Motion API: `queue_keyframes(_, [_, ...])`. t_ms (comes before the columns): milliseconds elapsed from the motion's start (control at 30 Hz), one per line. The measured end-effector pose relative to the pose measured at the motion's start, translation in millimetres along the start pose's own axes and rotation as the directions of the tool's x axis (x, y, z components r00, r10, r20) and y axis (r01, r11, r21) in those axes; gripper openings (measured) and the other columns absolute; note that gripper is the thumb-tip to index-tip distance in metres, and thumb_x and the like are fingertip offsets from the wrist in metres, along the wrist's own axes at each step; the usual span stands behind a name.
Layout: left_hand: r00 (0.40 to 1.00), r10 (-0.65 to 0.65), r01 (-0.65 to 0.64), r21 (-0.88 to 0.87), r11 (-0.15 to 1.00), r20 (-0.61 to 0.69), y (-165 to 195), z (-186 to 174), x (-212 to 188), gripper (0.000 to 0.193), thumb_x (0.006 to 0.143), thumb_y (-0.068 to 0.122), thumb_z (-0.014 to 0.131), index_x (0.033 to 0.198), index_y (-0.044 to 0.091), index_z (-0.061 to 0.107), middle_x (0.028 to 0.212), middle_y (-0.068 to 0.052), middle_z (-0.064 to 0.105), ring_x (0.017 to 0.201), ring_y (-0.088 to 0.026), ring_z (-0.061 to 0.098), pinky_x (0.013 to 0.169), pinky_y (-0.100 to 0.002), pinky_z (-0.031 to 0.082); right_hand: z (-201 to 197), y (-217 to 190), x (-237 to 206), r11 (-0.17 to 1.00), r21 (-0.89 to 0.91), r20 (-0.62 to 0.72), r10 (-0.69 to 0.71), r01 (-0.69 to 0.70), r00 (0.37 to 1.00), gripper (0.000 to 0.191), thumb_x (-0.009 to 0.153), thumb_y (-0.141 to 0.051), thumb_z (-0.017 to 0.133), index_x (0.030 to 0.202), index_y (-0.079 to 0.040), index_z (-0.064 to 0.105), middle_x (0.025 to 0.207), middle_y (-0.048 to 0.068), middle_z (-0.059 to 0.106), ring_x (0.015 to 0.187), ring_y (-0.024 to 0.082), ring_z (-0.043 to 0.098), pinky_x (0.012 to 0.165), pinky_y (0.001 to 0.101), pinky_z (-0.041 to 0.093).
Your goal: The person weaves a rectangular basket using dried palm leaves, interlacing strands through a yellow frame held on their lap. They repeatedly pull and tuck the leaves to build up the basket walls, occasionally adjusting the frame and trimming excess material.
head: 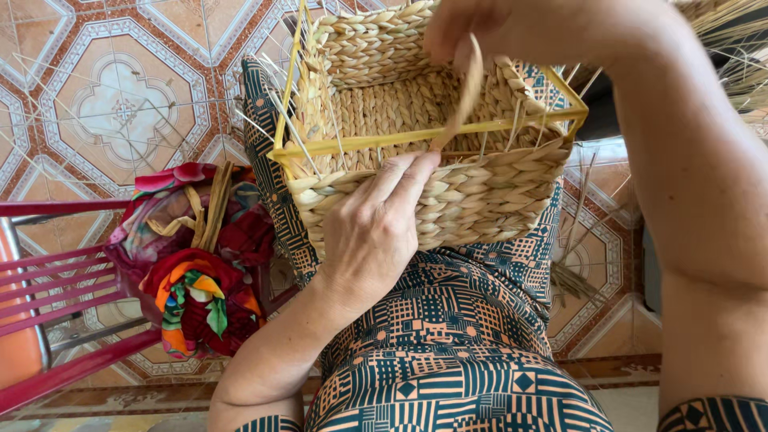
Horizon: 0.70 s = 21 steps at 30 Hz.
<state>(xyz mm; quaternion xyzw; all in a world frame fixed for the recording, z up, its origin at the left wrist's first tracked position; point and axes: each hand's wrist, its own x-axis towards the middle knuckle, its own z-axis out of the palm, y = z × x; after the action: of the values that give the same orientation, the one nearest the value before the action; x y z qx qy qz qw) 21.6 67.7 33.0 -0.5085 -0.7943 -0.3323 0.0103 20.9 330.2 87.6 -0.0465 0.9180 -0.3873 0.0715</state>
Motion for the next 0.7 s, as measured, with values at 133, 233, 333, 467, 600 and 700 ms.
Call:
queue_keyframes(133, [0.997, -0.016, 0.011, 0.065, 0.998, 0.075, 1, -4, 5, 0.035, 0.092, 0.0, 0.062, 0.126, 0.008, 0.067, 0.113, -0.01, 0.074, 0.081, -0.024, 0.075, 0.07, -0.035, 0.06, 23, 18, 13, 0.967, 0.12, 0.507, 0.136, -0.226, 0.851, 0.04, 0.081, -0.021, 0.075, 0.12, -0.015, 0.072, 0.096, -0.003, 0.08, 0.089, 0.009, 0.074, 0.08, 0.0293, 0.059])
queue_keyframes(233, [0.994, -0.018, 0.01, 0.075, 0.997, 0.107, 1, -4, 6, 0.036, 0.09, 0.001, 0.062, 0.126, 0.007, 0.067, 0.109, -0.012, 0.074, 0.076, -0.025, 0.074, 0.067, -0.036, 0.059, 28, 15, 17, 0.912, 0.248, 0.642, 0.099, -0.328, 0.76, 0.047, 0.078, -0.022, 0.075, 0.125, -0.016, 0.069, 0.092, -0.001, 0.08, 0.085, 0.008, 0.074, 0.077, 0.0273, 0.061])
queue_keyframes(333, [0.998, 0.013, -0.016, 0.04, 0.999, 0.061, -2, -1, 6, 0.034, 0.095, 0.001, 0.061, 0.128, 0.005, 0.063, 0.109, -0.014, 0.074, 0.078, -0.025, 0.075, 0.068, -0.036, 0.06, 29, 12, 19, 0.902, 0.277, 0.634, 0.086, -0.33, 0.768, 0.041, 0.079, -0.022, 0.076, 0.119, -0.014, 0.071, 0.088, 0.0, 0.081, 0.082, 0.008, 0.074, 0.074, 0.027, 0.061])
queue_keyframes(467, [0.999, -0.004, 0.006, -0.038, 0.999, 0.053, -9, 1, 4, 0.029, 0.101, -0.003, 0.057, 0.129, 0.004, 0.059, 0.1, -0.014, 0.075, 0.069, -0.021, 0.074, 0.059, -0.032, 0.057, 37, 22, 10, 0.967, 0.178, 0.423, 0.092, -0.182, 0.902, 0.022, 0.093, -0.024, 0.071, 0.109, -0.011, 0.077, 0.085, 0.0, 0.081, 0.077, 0.009, 0.074, 0.072, 0.027, 0.061])
queue_keyframes(600, [0.997, -0.062, 0.068, -0.107, 0.992, 0.054, -10, 0, -1, 0.017, 0.106, 0.004, 0.062, 0.121, 0.009, 0.059, 0.077, -0.006, 0.072, 0.064, -0.019, 0.074, 0.054, -0.034, 0.056, 43, 37, -2, 0.963, -0.034, 0.086, 0.269, -0.267, 0.959, 0.018, 0.092, -0.02, 0.076, 0.107, -0.01, 0.078, 0.086, 0.003, 0.076, 0.071, 0.014, 0.072, 0.068, 0.03, 0.059])
queue_keyframes(700, [0.998, -0.049, 0.041, -0.195, 0.98, -0.034, -6, 0, 0, 0.019, 0.107, 0.006, 0.064, 0.124, 0.01, 0.056, 0.091, -0.007, 0.075, 0.075, -0.019, 0.076, 0.062, -0.033, 0.059, 42, 40, -7, 0.995, 0.014, -0.101, 0.095, -0.094, 0.99, 0.023, 0.09, -0.014, 0.078, 0.111, -0.004, 0.073, 0.088, 0.007, 0.075, 0.071, 0.015, 0.071, 0.063, 0.0325, 0.057])
